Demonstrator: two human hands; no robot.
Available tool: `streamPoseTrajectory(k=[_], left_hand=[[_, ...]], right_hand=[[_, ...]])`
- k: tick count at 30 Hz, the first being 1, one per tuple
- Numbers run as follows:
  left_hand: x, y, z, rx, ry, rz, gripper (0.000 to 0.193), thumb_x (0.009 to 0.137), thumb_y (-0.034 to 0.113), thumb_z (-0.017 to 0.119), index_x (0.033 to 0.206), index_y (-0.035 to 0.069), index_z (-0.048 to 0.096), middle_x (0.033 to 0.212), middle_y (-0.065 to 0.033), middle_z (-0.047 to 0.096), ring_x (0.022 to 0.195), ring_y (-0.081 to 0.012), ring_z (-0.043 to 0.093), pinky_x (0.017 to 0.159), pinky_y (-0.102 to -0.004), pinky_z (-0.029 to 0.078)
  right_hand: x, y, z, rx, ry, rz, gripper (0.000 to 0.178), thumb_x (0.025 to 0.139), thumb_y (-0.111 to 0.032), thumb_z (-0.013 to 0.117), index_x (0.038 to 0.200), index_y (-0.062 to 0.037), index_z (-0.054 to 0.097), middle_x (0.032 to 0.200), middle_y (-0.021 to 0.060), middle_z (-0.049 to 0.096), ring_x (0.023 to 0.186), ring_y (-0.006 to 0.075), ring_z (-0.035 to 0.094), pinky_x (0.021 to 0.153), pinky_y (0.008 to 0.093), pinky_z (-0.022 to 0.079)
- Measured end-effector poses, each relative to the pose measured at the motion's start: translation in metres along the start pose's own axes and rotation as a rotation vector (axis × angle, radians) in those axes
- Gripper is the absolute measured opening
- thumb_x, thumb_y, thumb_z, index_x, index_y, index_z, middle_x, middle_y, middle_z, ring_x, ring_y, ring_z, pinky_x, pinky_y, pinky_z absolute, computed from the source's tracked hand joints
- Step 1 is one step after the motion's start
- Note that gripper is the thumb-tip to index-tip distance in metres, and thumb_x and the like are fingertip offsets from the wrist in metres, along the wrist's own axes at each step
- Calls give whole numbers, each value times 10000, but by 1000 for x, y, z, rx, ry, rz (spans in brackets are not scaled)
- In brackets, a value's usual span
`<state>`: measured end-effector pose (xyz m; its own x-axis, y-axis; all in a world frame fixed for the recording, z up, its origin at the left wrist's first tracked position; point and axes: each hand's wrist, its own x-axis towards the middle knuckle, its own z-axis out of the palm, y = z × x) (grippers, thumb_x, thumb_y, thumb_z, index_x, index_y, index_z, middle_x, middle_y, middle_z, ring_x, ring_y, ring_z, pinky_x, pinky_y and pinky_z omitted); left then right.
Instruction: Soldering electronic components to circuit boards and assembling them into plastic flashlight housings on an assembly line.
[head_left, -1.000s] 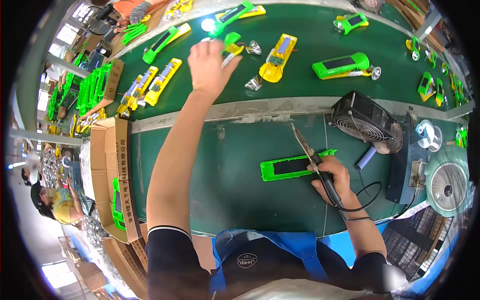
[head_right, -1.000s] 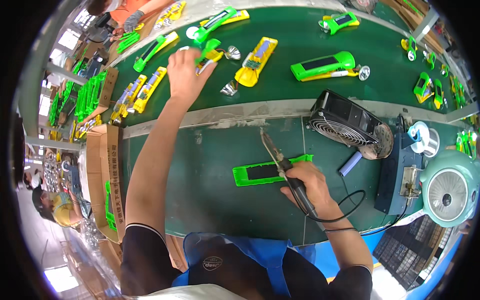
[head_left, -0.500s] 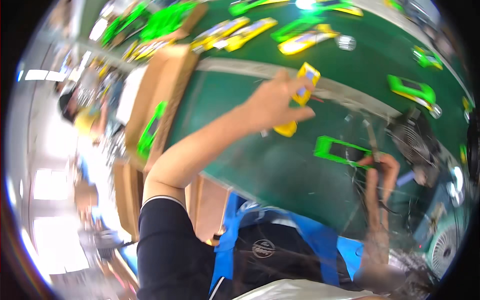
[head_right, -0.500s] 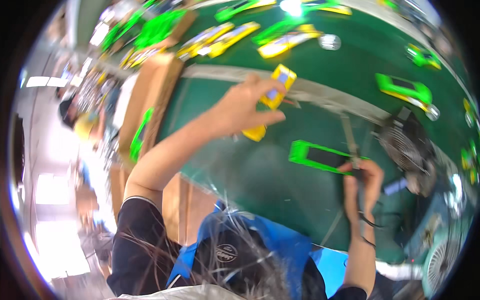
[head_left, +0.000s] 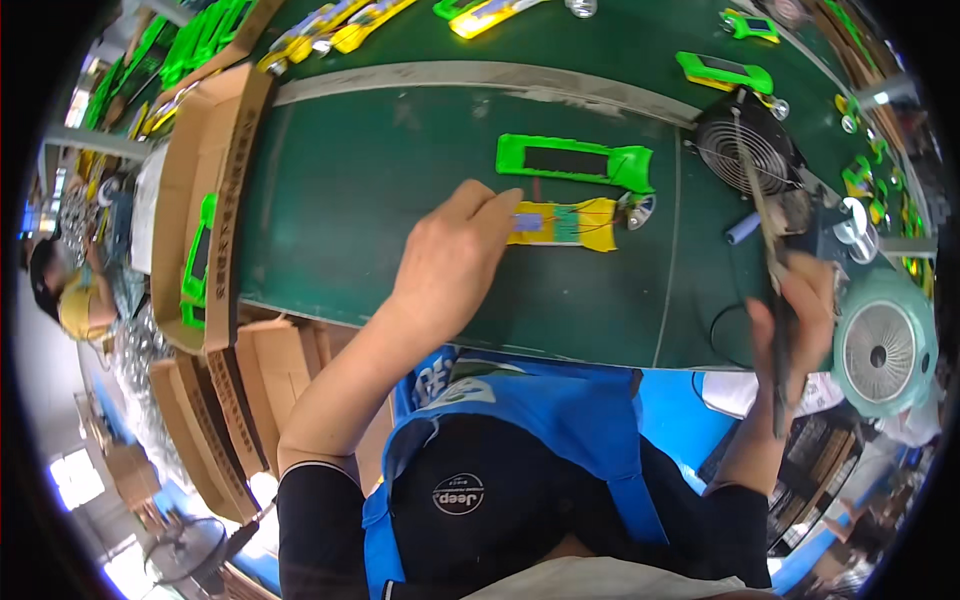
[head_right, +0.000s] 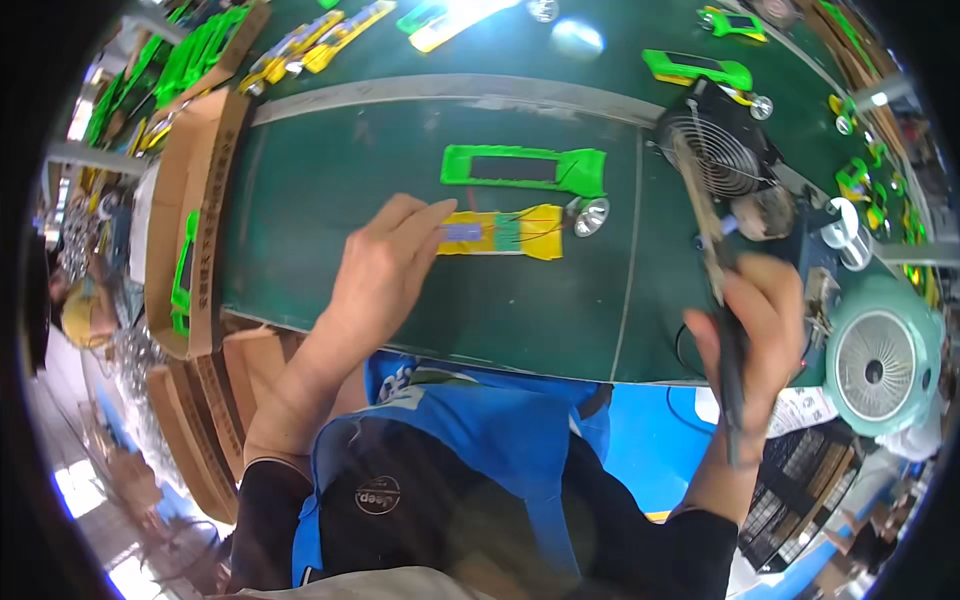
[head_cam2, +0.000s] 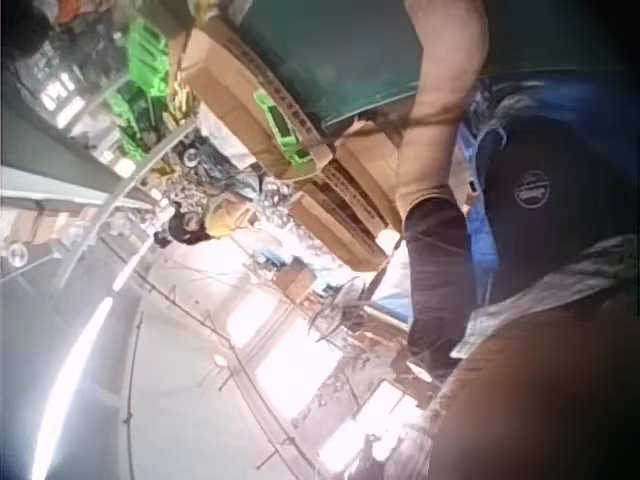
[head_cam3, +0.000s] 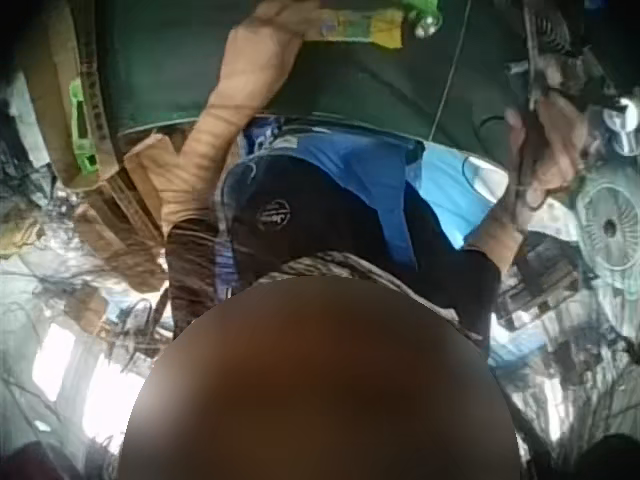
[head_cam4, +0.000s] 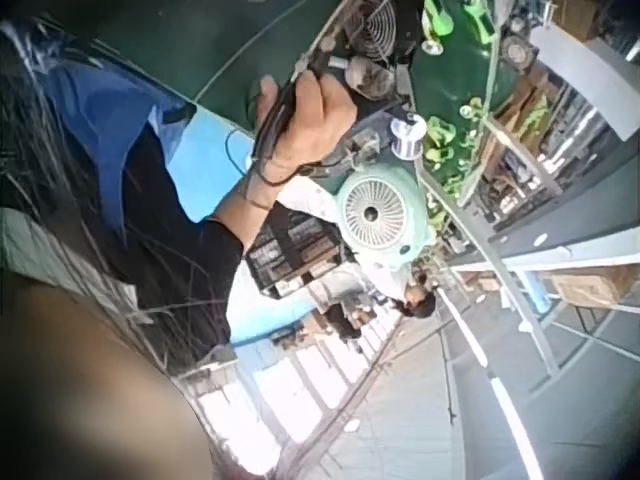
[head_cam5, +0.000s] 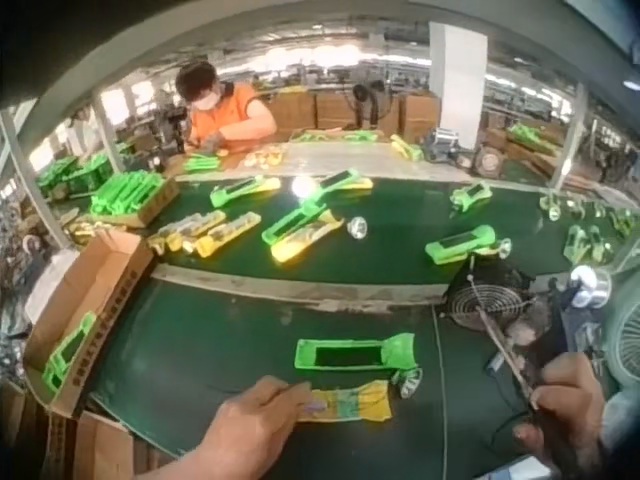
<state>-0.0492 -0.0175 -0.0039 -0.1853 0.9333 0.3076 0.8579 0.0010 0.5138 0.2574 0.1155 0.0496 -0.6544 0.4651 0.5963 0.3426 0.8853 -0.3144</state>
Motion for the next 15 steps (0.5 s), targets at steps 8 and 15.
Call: streamPoseTrajectory(k=[8, 15], left_hand=[[37, -5, 35, -395, 91, 19, 197, 780, 6, 672, 975, 10, 697, 847, -133, 665, 767, -265, 635, 689, -345, 512], [29, 2, 38, -502, -73, -233, 490, 803, -42, 673, 1261, 103, 575, 813, 17, 598, 663, -33, 517, 590, -185, 442]], right_hand=[[-57, -22, -71, -493, 99, 23, 248, 857, -47, 649, 1060, 58, 551, 1003, 259, 620, 900, 368, 614, 815, 462, 494], [-103, 13, -37, 305, 839, 842, 196, 978, -177, 524, 1149, -82, 528, 928, 74, 574, 805, 176, 546, 728, 293, 449]])
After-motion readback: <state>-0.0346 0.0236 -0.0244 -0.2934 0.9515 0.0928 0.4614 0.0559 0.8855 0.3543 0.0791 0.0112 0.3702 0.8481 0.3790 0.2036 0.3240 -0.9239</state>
